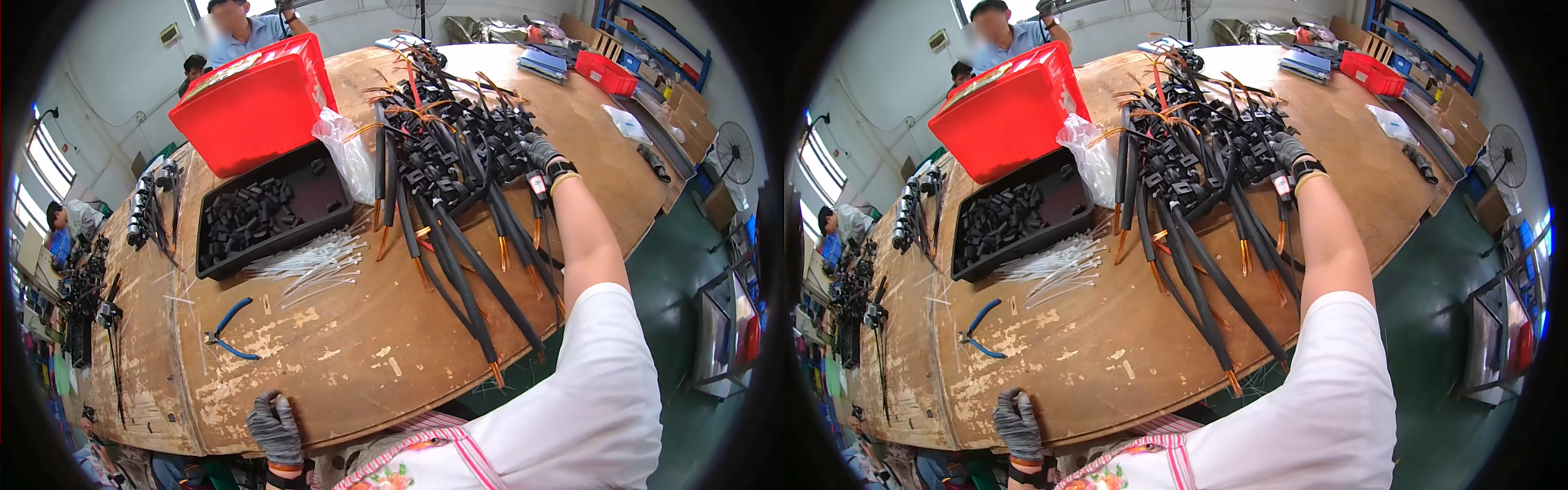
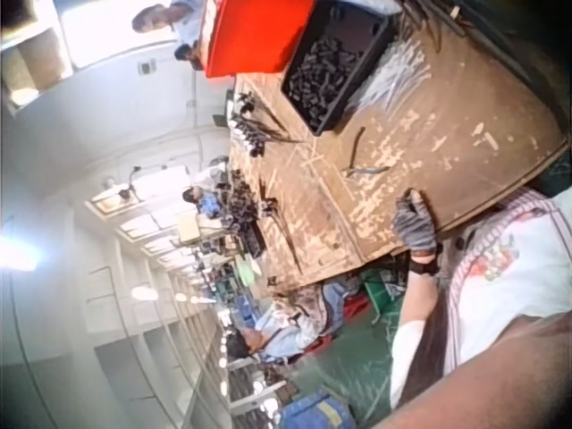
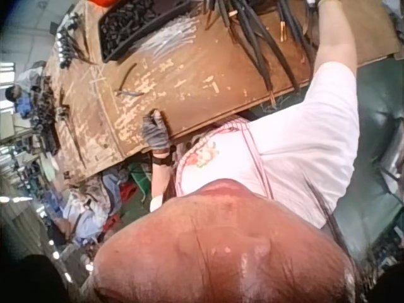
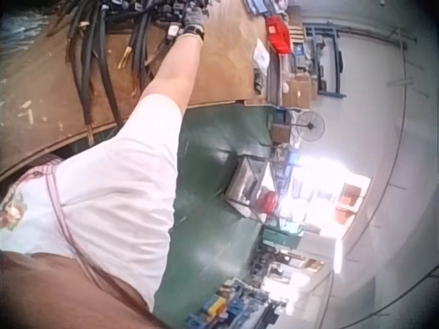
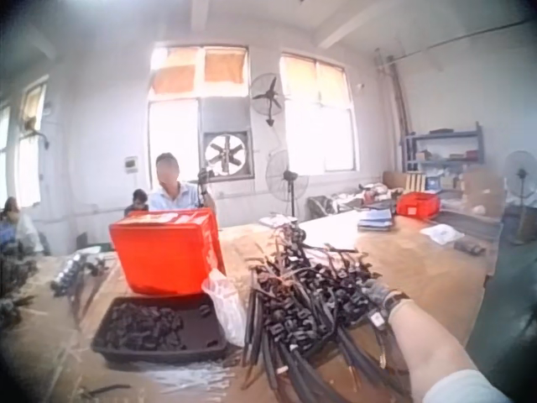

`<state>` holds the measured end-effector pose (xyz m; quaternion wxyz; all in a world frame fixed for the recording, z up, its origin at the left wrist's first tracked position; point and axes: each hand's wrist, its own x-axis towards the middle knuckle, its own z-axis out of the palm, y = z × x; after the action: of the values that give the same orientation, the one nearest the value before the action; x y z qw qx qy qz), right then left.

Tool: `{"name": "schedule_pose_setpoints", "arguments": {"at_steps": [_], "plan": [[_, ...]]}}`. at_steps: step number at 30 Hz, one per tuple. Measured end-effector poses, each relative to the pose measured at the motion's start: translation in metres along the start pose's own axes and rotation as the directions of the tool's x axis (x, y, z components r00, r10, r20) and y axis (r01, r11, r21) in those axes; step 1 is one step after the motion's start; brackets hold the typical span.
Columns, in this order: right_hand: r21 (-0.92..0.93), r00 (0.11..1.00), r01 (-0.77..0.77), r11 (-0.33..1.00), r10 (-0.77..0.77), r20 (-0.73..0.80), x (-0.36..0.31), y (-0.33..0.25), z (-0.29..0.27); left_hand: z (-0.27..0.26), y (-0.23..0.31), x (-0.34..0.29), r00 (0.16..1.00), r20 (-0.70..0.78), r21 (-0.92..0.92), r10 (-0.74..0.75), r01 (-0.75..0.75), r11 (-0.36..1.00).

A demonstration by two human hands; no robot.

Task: Assembling wire harnesses or heavy-duty cables using zip ties and cutting tools at a workstation.

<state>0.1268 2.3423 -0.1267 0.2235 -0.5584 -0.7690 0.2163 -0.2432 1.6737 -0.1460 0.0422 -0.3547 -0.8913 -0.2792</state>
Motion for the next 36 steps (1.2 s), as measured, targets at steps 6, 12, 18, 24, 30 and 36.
{"name": "schedule_pose_setpoints", "arguments": {"at_steps": [6, 12, 18, 24, 30, 36], "plan": [[0.163, 0.995, 0.04, 0.986, -0.055, 0.088, 0.07, 0.126, -0.043, 0.017, -0.007, 0.011, 0.999, 0.045, -0.145, 0.029, -0.022, 0.989], [-0.315, 0.999, 0.021, 0.949, -0.005, 0.052, 0.026, 0.038, 0.009, 0.0, 0.001, 0.002, 1.0, -0.014, 0.0, 0.016, -0.016, 1.0], [0.119, 0.998, 0.013, 0.993, -0.019, 0.053, -0.102, -0.031, -0.034, 0.0, 0.002, 0.002, 0.999, 0.007, 0.004, 0.046, -0.046, 0.999], [0.157, 0.976, 0.134, 0.978, -0.157, 0.149, -0.074, -0.001, -0.017, -0.001, 0.001, 0.002, 0.999, 0.034, 0.004, 0.009, -0.01, 1.0], [0.158, 0.984, 0.094, 0.983, -0.116, 0.136, -0.036, -0.008, -0.019, 0.002, 0.002, 0.004, 0.999, 0.013, 0.048, 0.037, -0.037, 0.998], [0.582, 0.991, -0.124, 0.804, 0.072, 0.112, -0.036, -0.032, 0.004, 0.001, 0.003, 0.006, 0.999, -0.016, 0.047, 0.042, -0.041, 0.998]]}}
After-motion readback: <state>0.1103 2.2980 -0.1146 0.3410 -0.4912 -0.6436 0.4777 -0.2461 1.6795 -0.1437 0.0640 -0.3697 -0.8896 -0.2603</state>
